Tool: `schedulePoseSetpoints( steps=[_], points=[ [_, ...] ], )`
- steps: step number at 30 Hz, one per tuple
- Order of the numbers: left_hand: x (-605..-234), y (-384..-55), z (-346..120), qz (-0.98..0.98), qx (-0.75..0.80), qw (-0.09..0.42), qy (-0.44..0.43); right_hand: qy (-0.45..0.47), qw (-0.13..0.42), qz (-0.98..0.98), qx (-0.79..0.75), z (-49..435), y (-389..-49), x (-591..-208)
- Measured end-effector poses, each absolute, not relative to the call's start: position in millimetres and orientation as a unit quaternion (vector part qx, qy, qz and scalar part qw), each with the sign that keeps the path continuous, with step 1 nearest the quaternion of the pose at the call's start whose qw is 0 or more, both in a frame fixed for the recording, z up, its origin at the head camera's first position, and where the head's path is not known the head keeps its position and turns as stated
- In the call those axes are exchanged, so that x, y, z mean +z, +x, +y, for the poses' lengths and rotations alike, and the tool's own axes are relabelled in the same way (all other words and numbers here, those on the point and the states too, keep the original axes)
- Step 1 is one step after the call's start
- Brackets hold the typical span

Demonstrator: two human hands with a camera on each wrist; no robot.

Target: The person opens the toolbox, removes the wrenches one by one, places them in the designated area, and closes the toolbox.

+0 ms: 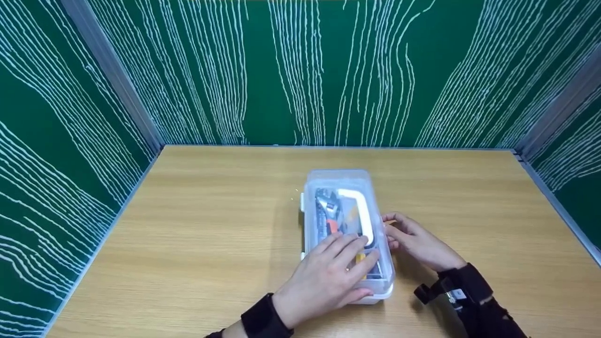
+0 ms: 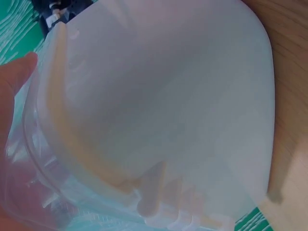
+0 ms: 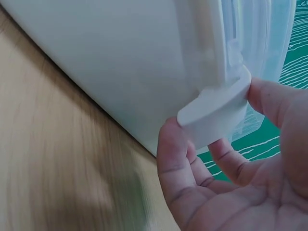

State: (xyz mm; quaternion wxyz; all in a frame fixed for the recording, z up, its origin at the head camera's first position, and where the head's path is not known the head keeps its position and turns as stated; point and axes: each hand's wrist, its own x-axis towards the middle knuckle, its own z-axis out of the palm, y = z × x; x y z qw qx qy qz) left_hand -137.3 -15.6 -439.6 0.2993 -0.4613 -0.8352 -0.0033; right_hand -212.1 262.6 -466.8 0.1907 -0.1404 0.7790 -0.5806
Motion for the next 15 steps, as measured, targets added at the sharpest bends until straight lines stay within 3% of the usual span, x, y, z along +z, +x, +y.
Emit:
schedulePoseSetpoints(
  steps=[15],
  points=[
    [-440.5, -140.3, -17.5, -0.832, -0.002, 0.297, -0.468, -0.137, 0.184, 0.773, -0.592, 264.9, -214.3, -467.2]
  ],
)
